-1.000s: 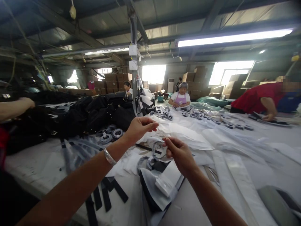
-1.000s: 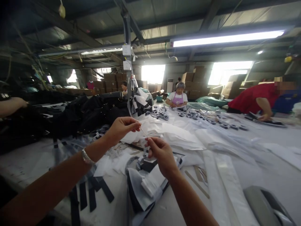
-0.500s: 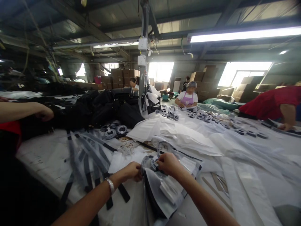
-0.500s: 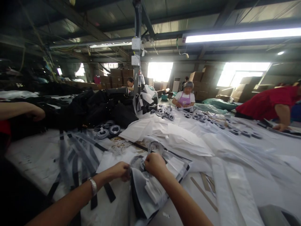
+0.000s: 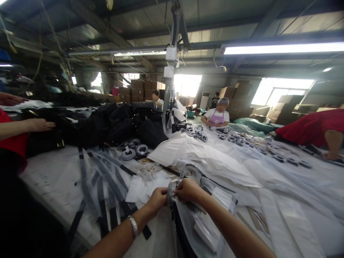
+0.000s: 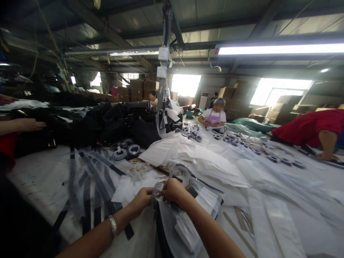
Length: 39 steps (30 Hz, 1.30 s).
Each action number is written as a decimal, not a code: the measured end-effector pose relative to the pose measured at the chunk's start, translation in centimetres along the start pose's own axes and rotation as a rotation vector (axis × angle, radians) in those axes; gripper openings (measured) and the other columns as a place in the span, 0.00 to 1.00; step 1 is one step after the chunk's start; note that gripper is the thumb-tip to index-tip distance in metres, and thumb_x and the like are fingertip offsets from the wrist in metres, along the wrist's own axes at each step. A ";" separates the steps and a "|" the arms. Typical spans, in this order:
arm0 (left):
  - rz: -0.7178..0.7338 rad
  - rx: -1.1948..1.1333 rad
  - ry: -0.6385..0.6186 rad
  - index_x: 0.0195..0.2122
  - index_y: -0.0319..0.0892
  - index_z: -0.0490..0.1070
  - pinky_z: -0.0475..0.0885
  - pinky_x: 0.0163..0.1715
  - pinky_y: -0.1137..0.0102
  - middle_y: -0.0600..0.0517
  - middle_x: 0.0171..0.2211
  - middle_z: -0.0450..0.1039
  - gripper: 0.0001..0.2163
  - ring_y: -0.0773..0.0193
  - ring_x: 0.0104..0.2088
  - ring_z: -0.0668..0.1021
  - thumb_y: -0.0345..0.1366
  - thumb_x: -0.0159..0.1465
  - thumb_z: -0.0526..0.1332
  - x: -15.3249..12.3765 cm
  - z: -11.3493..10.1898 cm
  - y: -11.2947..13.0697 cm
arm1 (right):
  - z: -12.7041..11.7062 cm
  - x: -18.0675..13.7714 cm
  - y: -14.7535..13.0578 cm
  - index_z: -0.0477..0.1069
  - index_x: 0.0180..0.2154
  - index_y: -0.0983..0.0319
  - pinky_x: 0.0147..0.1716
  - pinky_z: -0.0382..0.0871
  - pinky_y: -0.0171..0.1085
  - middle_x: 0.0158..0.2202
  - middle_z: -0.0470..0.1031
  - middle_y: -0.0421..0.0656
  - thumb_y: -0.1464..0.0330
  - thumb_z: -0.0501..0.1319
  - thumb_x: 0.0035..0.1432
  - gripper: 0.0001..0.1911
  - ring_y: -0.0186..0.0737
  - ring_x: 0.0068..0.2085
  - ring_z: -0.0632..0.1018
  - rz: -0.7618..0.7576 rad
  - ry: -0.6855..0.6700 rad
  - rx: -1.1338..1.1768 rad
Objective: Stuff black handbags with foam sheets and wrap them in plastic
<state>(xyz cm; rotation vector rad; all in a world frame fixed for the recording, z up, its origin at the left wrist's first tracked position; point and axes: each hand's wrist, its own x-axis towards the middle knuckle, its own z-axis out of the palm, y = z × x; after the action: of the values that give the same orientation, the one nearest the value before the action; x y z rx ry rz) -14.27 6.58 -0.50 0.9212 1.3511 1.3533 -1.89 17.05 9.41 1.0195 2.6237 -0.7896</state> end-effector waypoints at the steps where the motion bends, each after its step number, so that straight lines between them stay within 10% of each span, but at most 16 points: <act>1: 0.009 0.018 0.014 0.40 0.37 0.73 0.74 0.29 0.70 0.54 0.31 0.74 0.12 0.69 0.27 0.76 0.43 0.68 0.61 0.1 0.0 -0.1 | 0.0 0.0 0.0 0.74 0.31 0.64 0.33 0.75 0.37 0.27 0.77 0.37 0.58 0.60 0.66 0.17 0.33 0.28 0.78 -0.003 0.001 -0.011; 14: 0.029 0.200 0.202 0.38 0.37 0.72 0.74 0.31 0.70 0.54 0.33 0.73 0.09 0.68 0.29 0.76 0.39 0.67 0.63 0.2 -1.1 -0.2 | -0.1 -0.9 -0.3 0.75 0.39 0.63 0.46 0.73 0.47 0.39 0.79 0.42 0.61 0.63 0.63 0.11 0.42 0.43 0.79 -0.093 0.108 -0.193; 26: 0.010 -0.325 0.560 0.41 0.37 0.72 0.77 0.36 0.66 0.52 0.37 0.75 0.07 0.65 0.34 0.78 0.37 0.68 0.62 -1.8 -1.4 -3.4 | 0.8 -1.7 2.3 0.79 0.44 0.59 0.44 0.69 0.45 0.38 0.82 0.47 0.75 0.65 0.53 0.16 0.49 0.43 0.80 -0.161 0.274 -0.075; 34: 0.090 -0.682 0.572 0.39 0.40 0.74 0.76 0.41 0.68 0.52 0.33 0.78 0.05 0.66 0.34 0.80 0.34 0.63 0.65 -3.5 -2.3 -1.4 | 1.9 -1.1 2.0 0.79 0.40 0.61 0.41 0.73 0.43 0.37 0.83 0.46 0.58 0.65 0.54 0.16 0.50 0.40 0.81 -0.301 0.304 0.367; 39: 0.123 -0.716 0.422 0.52 0.47 0.75 0.76 0.39 0.73 0.46 0.52 0.76 0.20 0.70 0.33 0.79 0.31 0.58 0.70 -4.3 -2.1 0.2 | 4.1 0.7 0.3 0.76 0.38 0.64 0.41 0.74 0.43 0.37 0.82 0.49 0.45 0.61 0.55 0.28 0.48 0.40 0.81 -0.421 0.306 0.630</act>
<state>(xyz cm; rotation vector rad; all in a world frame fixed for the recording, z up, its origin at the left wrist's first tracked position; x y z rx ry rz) -15.27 1.89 0.03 0.2385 0.9764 2.0160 -2.22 15.37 5.60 0.7524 2.9654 -1.7655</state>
